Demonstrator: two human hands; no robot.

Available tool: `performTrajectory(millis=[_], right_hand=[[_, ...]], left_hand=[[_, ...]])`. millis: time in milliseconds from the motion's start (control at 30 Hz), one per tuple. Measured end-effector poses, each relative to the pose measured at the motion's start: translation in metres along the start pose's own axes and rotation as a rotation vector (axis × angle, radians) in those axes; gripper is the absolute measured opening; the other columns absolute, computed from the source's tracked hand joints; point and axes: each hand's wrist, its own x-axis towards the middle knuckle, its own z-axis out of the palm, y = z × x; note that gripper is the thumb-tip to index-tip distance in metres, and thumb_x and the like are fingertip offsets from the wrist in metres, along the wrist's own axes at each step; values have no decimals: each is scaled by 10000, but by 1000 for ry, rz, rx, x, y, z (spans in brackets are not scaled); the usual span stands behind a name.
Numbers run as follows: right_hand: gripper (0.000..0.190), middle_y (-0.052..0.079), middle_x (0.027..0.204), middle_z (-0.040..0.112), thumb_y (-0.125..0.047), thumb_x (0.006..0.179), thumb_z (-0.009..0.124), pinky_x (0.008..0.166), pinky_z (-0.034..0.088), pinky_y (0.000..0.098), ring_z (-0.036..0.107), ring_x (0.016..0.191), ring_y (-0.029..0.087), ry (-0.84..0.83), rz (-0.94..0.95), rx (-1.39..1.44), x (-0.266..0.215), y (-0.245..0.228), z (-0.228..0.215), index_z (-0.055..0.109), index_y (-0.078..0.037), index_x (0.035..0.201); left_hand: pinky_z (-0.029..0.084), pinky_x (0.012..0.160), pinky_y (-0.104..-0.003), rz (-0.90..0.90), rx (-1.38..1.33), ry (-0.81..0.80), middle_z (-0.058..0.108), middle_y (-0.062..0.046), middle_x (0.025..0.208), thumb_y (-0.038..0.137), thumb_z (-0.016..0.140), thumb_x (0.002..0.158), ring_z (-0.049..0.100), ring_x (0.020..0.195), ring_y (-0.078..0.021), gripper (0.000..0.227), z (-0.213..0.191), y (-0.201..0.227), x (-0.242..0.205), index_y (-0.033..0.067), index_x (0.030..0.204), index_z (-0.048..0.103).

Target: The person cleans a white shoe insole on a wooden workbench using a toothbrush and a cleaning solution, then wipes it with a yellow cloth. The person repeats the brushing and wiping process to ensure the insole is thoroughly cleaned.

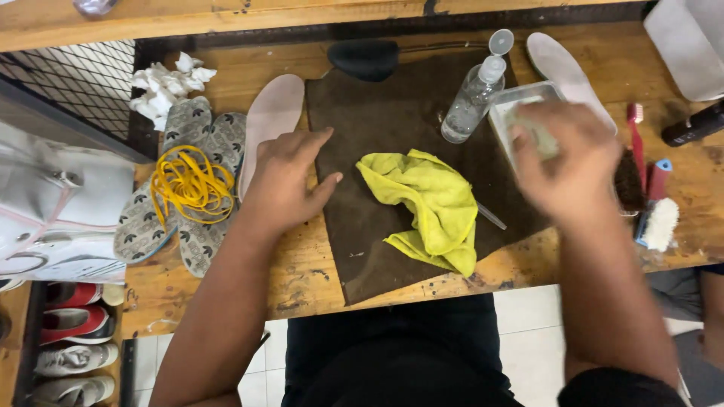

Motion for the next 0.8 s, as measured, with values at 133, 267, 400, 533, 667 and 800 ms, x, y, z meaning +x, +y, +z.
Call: performTrajectory(millis=[133, 267, 400, 533, 667, 800], right_hand=[[182, 243, 1178, 802, -21, 1127, 739, 663, 561, 398, 687, 737, 255, -151, 160, -203, -17, 79, -19, 821, 80, 1254], [316, 46, 1112, 801, -404, 1047, 687, 667, 564, 433, 748, 936, 310, -432, 490, -620, -38, 161, -13, 805, -208, 1265], [571, 79, 1261, 748, -574, 954, 578, 879, 501, 526, 670, 1175, 395, -836, 918, -627, -9, 164, -6, 646, -256, 1423], [628, 176, 1304, 730, -587, 980, 520, 875, 510, 609, 653, 1212, 461, -974, 1041, -628, 5, 157, 0, 534, -259, 1515], [650, 176, 1286, 740, -515, 861, 580, 1080, 294, 601, 604, 1287, 426, -949, 1053, -576, -2, 169, 10, 604, -263, 1459], [591, 214, 1248, 745, -464, 863, 638, 1065, 261, 658, 617, 1242, 482, -862, 1092, -515, -12, 178, 16, 634, -267, 1420]], left_hand=[[415, 940, -545, 30, -37, -24, 675, -150, 1301, 336, 706, 936, 609, 1199, -359, 580, -6, 14, 2, 52, 1423, 570], [408, 986, -542, 85, -60, -85, 648, -169, 1316, 484, 601, 985, 611, 1184, -367, 643, -10, 36, 7, 56, 1461, 540], [389, 1043, -523, 177, 20, -225, 566, -151, 1482, 596, 578, 972, 578, 1271, -334, 745, 2, 52, 10, 142, 1550, 456], [391, 995, -490, 272, -34, -201, 593, -140, 1442, 559, 570, 985, 601, 1233, -333, 673, 14, 53, 10, 118, 1490, 526], [397, 981, -483, 265, -29, -215, 598, -129, 1426, 490, 623, 978, 601, 1236, -325, 637, 18, 52, 10, 134, 1496, 515], [411, 967, -484, 263, -35, -189, 590, -135, 1428, 449, 634, 987, 601, 1239, -324, 618, 16, 52, 11, 127, 1498, 502]])
